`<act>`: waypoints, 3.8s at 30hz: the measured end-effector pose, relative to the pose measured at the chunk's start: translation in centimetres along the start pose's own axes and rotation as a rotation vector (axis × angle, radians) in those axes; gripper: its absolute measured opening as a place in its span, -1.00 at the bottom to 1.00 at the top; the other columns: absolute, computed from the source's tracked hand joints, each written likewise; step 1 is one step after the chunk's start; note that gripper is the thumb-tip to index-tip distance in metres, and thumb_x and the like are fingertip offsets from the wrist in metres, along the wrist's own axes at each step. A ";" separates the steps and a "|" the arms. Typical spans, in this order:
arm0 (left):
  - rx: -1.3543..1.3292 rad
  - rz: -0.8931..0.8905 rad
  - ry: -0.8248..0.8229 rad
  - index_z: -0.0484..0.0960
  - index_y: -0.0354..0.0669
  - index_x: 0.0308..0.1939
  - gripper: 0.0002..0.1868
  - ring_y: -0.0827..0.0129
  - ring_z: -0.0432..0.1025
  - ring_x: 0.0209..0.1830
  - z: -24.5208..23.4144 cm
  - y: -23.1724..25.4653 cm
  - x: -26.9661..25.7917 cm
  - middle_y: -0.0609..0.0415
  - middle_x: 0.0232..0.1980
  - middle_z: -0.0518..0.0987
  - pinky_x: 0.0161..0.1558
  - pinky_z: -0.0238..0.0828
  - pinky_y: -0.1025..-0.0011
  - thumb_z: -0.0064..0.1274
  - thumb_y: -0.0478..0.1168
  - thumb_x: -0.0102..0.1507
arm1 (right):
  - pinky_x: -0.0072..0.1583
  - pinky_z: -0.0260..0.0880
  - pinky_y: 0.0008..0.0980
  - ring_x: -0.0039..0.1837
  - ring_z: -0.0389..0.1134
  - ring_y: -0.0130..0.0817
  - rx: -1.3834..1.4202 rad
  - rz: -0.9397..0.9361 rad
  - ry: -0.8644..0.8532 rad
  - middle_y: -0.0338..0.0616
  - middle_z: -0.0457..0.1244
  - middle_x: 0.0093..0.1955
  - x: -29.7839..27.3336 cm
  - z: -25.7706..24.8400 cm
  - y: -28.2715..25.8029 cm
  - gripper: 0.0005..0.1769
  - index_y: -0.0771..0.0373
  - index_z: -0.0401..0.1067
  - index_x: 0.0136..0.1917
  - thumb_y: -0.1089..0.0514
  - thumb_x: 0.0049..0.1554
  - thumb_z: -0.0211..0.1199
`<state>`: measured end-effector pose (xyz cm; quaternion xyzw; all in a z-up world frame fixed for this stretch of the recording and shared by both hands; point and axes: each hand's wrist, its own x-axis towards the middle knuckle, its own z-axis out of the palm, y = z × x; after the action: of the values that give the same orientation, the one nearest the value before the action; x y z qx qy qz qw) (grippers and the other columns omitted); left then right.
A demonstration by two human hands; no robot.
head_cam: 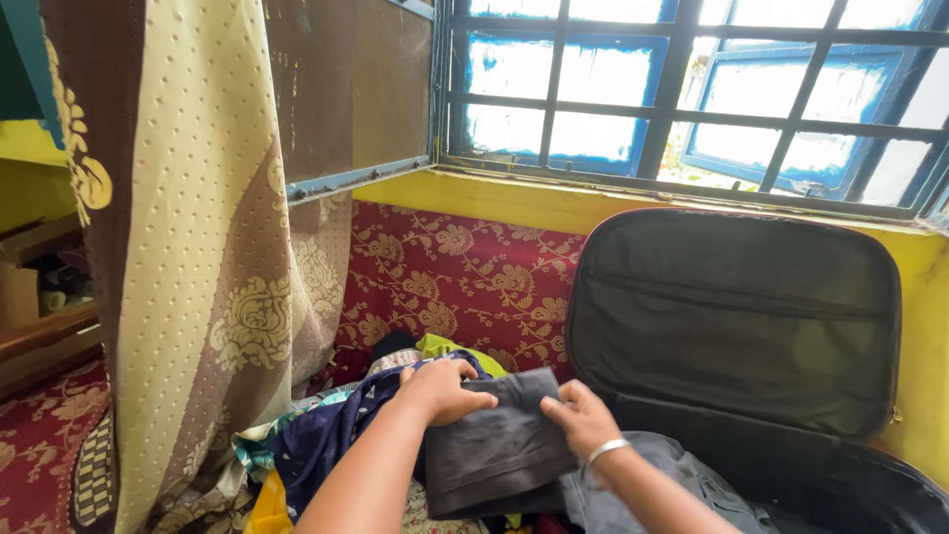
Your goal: The person folds a pair of dark trousers and places them into an open suitcase. They then pick up a pair of dark denim jeans, fold them, and place them into the suitcase on top of the trousers. The person continues to fold and pack additional clothing items into the suitcase.
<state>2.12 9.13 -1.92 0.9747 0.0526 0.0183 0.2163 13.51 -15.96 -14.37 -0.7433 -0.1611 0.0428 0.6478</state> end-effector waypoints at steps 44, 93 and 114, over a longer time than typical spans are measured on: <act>0.032 -0.157 0.261 0.25 -0.19 0.42 0.23 -0.05 0.30 0.34 3.3 -0.5 3.1 -0.28 0.38 0.37 0.23 0.35 0.05 0.53 0.30 -0.12 | 0.03 0.39 -0.44 -0.06 0.37 -0.51 -0.231 0.056 0.018 -0.14 0.43 -0.13 -0.6 -2.6 -4.9 -0.56 0.20 0.28 0.12 0.24 0.05 0.44; -0.610 -0.450 0.322 0.67 -0.39 0.05 -0.44 -0.01 0.53 0.18 0.3 11.2 2.5 -0.31 0.19 0.63 0.21 0.45 0.24 0.15 -0.07 0.06 | -0.11 0.41 -0.33 -0.23 0.41 -0.41 -0.403 0.003 0.021 -0.21 0.42 -0.30 -2.2 0.3 1.5 -0.91 0.25 0.53 -0.16 0.21 0.03 0.31; -0.331 0.002 0.222 0.54 0.03 0.19 -0.39 0.12 0.37 0.30 8.8 12.1 3.6 -0.04 0.21 0.46 0.29 0.35 0.26 0.31 -0.16 0.04 | 0.29 0.45 -0.27 0.28 0.46 -0.26 -0.104 -0.029 -0.491 -0.11 0.43 0.26 -3.4 -6.1 7.2 -0.59 0.28 0.49 0.30 0.37 0.16 0.26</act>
<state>7.40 -5.07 -4.77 0.9179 0.0714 0.1344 0.3665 13.33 -23.49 -20.97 -0.7404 -0.3264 0.2043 0.5509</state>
